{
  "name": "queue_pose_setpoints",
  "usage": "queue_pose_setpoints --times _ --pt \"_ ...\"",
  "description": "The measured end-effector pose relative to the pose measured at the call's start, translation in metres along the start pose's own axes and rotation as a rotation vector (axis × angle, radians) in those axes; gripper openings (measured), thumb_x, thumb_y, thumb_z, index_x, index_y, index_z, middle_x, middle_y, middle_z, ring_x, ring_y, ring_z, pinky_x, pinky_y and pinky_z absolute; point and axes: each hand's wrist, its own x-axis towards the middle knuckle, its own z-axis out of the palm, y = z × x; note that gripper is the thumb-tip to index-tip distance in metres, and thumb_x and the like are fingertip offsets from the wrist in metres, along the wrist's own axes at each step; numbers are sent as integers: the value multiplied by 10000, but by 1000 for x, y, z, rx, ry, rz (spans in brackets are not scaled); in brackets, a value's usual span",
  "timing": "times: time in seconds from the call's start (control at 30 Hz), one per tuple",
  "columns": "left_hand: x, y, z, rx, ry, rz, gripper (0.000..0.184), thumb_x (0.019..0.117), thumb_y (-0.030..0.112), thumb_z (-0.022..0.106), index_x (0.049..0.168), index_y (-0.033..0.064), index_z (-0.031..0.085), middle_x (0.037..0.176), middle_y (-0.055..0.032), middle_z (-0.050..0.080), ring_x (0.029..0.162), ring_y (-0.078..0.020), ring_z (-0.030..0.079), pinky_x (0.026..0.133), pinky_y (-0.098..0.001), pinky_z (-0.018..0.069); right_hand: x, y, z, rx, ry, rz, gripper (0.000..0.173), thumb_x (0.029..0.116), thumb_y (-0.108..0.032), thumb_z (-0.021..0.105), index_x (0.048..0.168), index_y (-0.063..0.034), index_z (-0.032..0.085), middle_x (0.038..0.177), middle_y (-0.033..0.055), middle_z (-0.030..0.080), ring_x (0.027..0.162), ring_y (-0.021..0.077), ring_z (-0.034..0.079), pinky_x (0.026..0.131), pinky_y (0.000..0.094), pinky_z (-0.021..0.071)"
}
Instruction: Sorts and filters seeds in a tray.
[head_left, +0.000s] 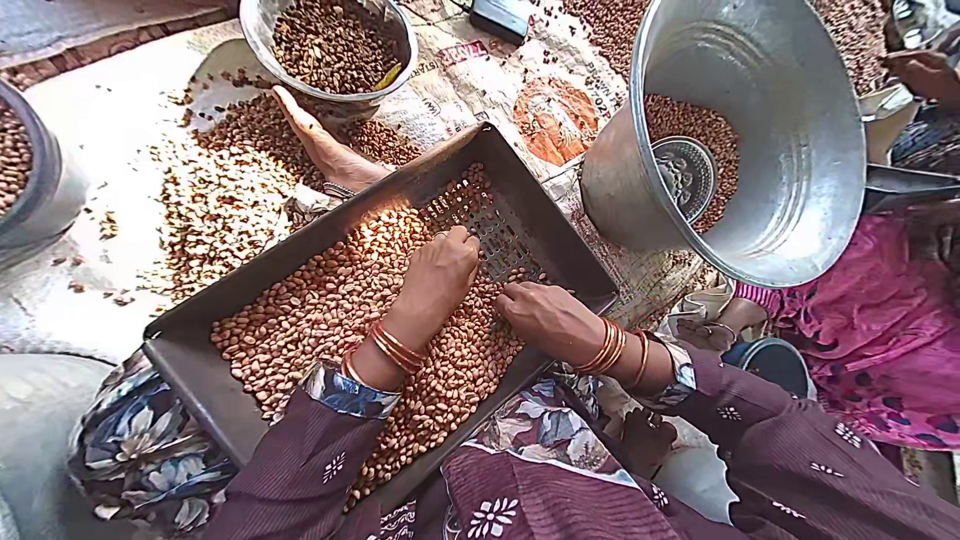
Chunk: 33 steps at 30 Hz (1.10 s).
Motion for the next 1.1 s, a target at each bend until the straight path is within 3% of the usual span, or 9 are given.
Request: queue_pose_setpoints --times 0.23,0.53,0.63,0.73,0.77,0.87,1.0,1.07,1.1 --pt "-1 8 2 45 4 -32 308 1011 253 660 1057 -50 691 1059 -229 650 945 -411 679 750 -530 561 -3 44 -39 8 201 95 100 896 -26 666 986 -41 706 838 130 658 722 316 679 609 474 554" --pt "-4 5 5 10 21 -15 205 995 135 647 1081 -48 679 1059 -229 641 937 -408 679 730 -529 567 16 34 1 137 218 -235 40 922 -18 677 923 4 711 861 149 660 757 285 688 654 402 582" --pt "-11 -6 0 -190 96 -51 190 976 143 669 1048 -32 661 993 -209 629 859 -382 668 710 -541 559 17 33 6 118 236 -213 61 925 -43 671 912 7 703 847 155 649 753 293 681 649 400 577" --pt "-8 -12 -16 -531 99 -216 113 1015 130 595 1010 17 600 803 -111 571 687 -246 569 633 -449 474 19 35 1 104 153 -165 79 901 -66 677 924 10 680 847 154 641 746 297 675 640 415 563" --pt "-6 -13 -20 -650 69 -284 100 1033 131 562 1042 34 584 801 -89 579 689 -207 573 645 -415 472 21 35 -3 97 113 -136 88 901 -71 683 941 7 670 852 156 642 754 304 676 645 429 558" --pt "-5 -11 -20 -945 -16 -356 195 1077 118 459 1225 53 567 1054 -109 706 875 -162 733 803 -362 611 25 39 -15 120 182 -128 81 901 -64 689 967 -17 696 849 132 656 743 282 676 641 425 559" --pt "-5 0 -10 -1277 -83 -318 416 1146 277 265 1186 30 597 961 -55 669 827 -100 694 763 -280 596 20 34 -46 259 431 -204 133 954 -116 690 1064 -47 716 950 92 703 772 193 697 685 352 596" --pt "-6 3 -9 -1259 -151 -290 457 1143 343 269 1139 44 616 907 -40 661 774 -98 678 719 -273 587 13 36 -51 167 406 -137 111 951 -98 690 1044 -41 706 939 111 685 743 228 691 644 376 586" --pt "-7 3 -6 -1115 -143 -248 389 1130 324 366 1111 54 645 863 -35 665 708 -91 648 653 -264 556 9 39 -49 119 335 -86 86 939 -73 693 1015 -34 700 914 124 679 724 259 690 620 411 580"
